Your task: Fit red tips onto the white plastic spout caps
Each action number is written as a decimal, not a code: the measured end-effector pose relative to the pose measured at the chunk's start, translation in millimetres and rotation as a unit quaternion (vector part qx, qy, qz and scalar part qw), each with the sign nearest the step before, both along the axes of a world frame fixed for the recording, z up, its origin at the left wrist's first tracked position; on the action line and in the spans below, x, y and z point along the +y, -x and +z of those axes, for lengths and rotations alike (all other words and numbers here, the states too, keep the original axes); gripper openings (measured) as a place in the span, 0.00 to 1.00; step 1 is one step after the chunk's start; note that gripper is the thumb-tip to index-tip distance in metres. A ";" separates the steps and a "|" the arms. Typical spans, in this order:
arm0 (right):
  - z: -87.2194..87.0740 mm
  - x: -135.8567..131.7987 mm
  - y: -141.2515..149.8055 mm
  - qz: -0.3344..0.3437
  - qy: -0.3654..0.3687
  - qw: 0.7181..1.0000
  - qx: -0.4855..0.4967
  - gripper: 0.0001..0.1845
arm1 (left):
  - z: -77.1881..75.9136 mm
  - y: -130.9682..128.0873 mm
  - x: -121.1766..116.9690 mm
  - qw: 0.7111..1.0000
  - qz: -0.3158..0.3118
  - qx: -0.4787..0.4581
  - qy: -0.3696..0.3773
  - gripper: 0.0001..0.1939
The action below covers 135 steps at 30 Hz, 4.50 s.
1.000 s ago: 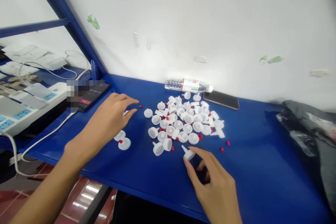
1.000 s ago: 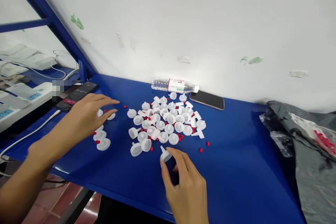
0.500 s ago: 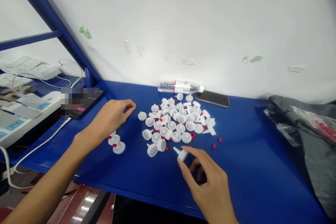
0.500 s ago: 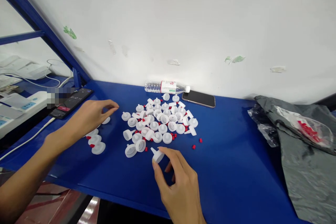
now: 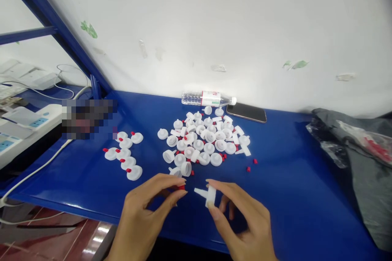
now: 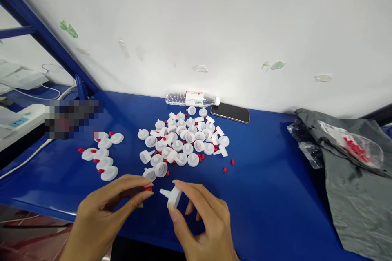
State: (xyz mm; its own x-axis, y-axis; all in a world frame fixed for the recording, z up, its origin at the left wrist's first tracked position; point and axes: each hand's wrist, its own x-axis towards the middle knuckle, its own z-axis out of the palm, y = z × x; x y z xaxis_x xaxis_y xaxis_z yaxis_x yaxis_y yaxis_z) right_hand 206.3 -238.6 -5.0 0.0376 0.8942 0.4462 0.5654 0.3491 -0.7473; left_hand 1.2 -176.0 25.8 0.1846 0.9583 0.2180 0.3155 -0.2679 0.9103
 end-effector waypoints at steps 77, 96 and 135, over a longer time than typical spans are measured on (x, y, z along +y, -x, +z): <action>2.0 4.1 -1.9 -0.193 -0.015 0.981 0.001 0.15 | -45.2 -51.8 -12.2 0.920 0.046 0.334 -0.201 0.13; 0.1 2.7 -2.4 -0.182 0.004 0.983 -0.001 0.15 | -40.0 -54.6 -14.6 0.968 -0.022 0.198 -0.156 0.13; 1.2 -0.9 -4.2 -0.061 0.045 0.997 0.016 0.12 | 0.3 4.1 -35.3 0.973 0.224 0.050 -0.029 0.05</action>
